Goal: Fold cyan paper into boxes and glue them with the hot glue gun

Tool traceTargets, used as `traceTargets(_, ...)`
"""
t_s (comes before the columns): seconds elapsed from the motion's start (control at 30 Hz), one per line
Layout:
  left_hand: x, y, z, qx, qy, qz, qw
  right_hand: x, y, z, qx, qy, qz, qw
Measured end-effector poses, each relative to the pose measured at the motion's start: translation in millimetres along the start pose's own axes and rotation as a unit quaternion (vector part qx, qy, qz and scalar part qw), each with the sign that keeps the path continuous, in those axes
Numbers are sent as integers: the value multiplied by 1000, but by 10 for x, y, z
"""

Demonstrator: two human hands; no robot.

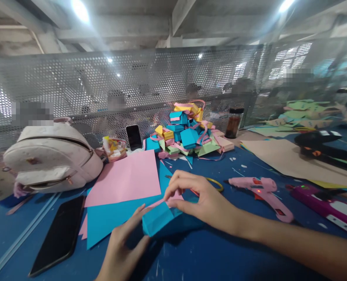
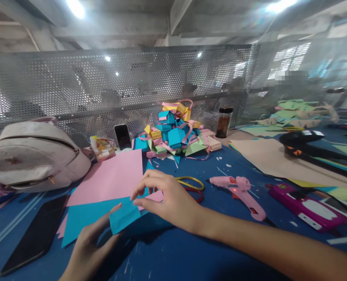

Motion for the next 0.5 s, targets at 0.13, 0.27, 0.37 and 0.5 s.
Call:
traceTargets(0.13, 5, 32, -99, -49, 12, 14, 999, 0, 7, -38, 13, -45, 4, 999)
traceTargets(0.27, 13, 58, -182, -77, 12, 15, 997, -48, 2, -69, 11, -51, 25, 998)
traceTargets(0.37, 6, 64, -200, -81, 17, 22, 996, -56, 3, -74, 2, -37, 19, 999)
traceTargets(0.5, -1, 70, -206, -84, 21, 24, 996, -61, 4, -92, -24, -10, 20, 999)
Point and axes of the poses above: each hand's wrist, its own y-axis towards the middle knuckle, its own x-axis out of the back of the hand, z = x × y, the point moved 5 cm from there along y, towards the middle knuckle, and after that the axes turned 6 degrees about -y, right-handed, at the moved point
